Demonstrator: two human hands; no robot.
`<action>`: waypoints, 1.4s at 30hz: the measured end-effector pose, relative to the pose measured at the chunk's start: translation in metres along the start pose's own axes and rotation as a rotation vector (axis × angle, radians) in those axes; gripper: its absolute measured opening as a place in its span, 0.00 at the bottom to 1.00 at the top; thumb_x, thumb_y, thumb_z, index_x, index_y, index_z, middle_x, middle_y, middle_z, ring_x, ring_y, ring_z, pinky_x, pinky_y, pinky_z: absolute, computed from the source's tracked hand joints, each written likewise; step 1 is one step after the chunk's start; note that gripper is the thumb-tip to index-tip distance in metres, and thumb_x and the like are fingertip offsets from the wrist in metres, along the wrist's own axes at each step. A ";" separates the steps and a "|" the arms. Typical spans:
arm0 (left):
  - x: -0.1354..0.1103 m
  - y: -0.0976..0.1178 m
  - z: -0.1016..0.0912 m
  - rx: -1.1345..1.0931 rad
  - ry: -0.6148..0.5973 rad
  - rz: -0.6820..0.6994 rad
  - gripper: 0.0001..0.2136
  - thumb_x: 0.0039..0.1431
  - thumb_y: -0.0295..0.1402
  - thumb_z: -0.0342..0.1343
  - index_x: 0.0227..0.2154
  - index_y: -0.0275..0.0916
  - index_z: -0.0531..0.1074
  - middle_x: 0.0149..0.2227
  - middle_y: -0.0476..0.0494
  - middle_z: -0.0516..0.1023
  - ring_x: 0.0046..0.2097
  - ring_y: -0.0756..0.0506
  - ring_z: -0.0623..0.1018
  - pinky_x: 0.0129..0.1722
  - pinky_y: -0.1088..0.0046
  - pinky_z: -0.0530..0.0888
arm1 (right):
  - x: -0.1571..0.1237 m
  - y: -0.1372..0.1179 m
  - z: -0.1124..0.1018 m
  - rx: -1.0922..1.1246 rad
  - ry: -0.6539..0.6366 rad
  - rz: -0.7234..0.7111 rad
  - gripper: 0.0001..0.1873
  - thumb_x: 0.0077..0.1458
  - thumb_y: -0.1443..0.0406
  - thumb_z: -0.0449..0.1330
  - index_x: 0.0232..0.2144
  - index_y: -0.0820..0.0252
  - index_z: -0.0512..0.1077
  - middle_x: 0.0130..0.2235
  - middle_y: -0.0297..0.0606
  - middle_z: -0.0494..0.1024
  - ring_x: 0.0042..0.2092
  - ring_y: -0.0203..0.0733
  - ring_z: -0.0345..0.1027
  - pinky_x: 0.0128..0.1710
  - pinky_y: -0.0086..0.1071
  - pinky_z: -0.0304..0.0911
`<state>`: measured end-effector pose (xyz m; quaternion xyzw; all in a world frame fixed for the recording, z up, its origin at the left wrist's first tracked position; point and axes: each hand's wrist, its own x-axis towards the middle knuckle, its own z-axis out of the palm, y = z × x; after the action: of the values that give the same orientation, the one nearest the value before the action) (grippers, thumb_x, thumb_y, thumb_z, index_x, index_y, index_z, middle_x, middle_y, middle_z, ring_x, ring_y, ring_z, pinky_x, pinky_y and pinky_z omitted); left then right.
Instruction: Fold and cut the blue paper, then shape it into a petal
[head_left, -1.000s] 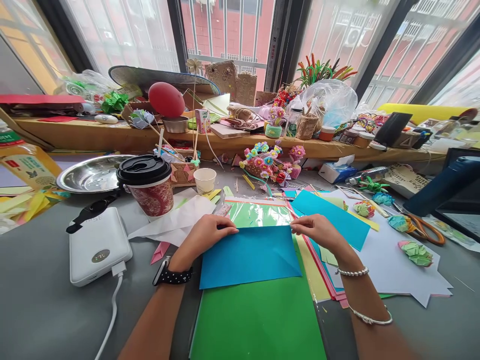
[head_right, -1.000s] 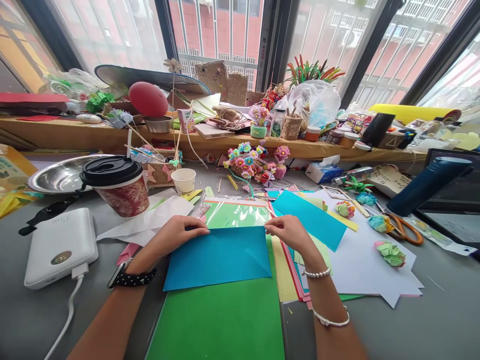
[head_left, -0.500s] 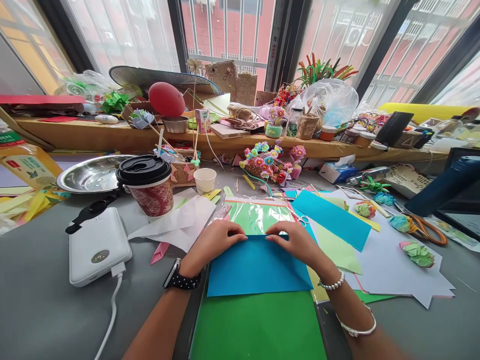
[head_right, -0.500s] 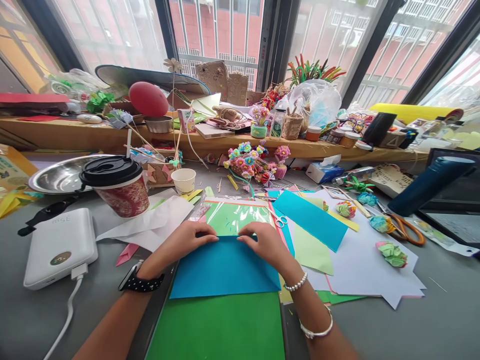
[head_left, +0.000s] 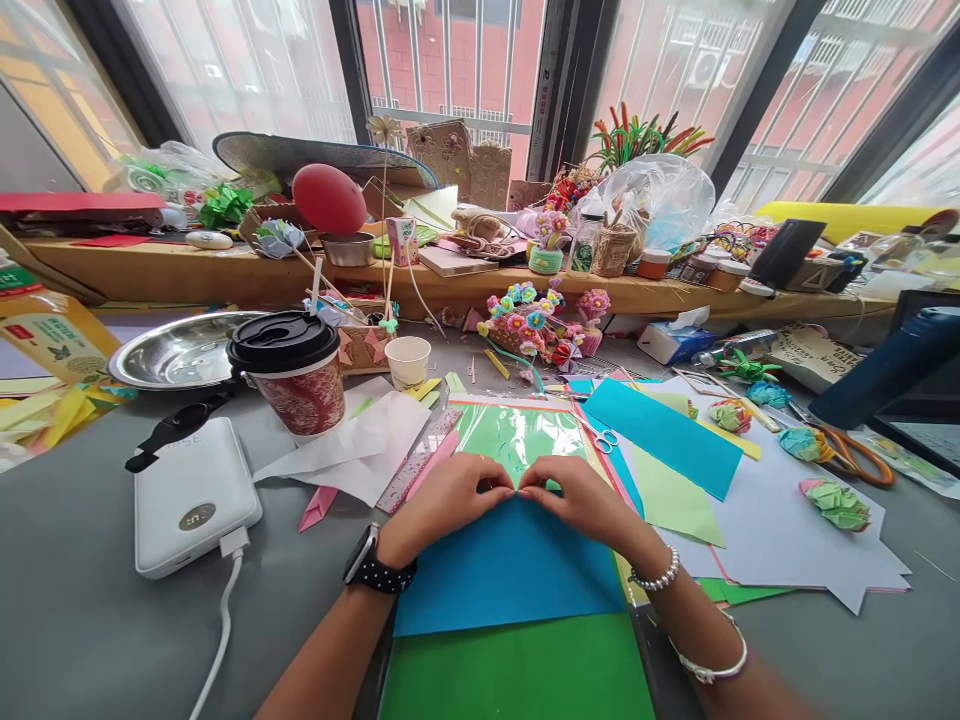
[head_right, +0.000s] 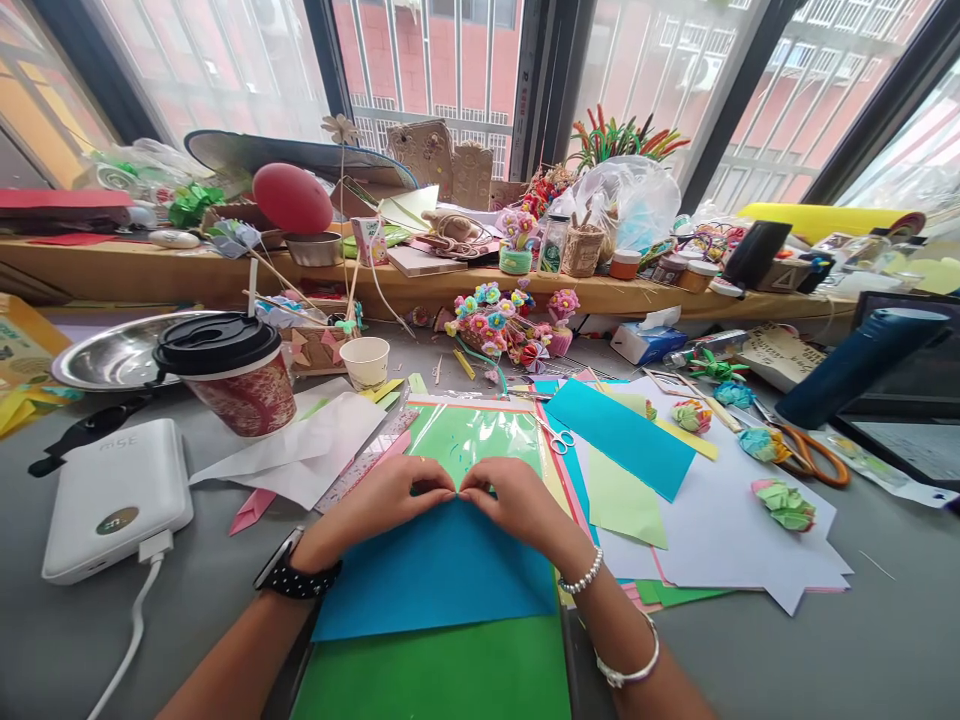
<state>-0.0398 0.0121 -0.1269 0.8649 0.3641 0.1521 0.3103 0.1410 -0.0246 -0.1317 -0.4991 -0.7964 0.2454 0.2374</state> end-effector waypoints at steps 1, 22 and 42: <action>0.000 -0.001 -0.001 -0.025 -0.012 -0.008 0.10 0.51 0.34 0.48 0.29 0.39 0.74 0.28 0.48 0.77 0.31 0.48 0.73 0.29 0.77 0.65 | 0.000 0.000 -0.001 0.007 -0.010 -0.003 0.07 0.51 0.67 0.54 0.27 0.58 0.72 0.29 0.35 0.75 0.31 0.38 0.66 0.31 0.30 0.59; -0.006 -0.019 -0.033 -0.198 -0.004 -0.141 0.13 0.49 0.39 0.51 0.26 0.35 0.75 0.26 0.47 0.75 0.29 0.48 0.71 0.27 0.78 0.65 | -0.005 0.025 -0.033 0.116 -0.029 0.081 0.09 0.51 0.62 0.55 0.27 0.61 0.72 0.30 0.37 0.76 0.33 0.39 0.68 0.35 0.31 0.62; -0.013 -0.027 -0.042 -0.271 0.118 -0.223 0.13 0.49 0.39 0.50 0.25 0.34 0.74 0.27 0.45 0.78 0.32 0.45 0.75 0.32 0.75 0.69 | -0.007 0.033 -0.040 0.050 -0.005 0.130 0.09 0.51 0.63 0.54 0.27 0.62 0.72 0.31 0.38 0.76 0.33 0.40 0.68 0.33 0.30 0.61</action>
<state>-0.0837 0.0352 -0.1125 0.7590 0.4514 0.2151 0.4170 0.1911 -0.0117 -0.1228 -0.5431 -0.7564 0.2816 0.2315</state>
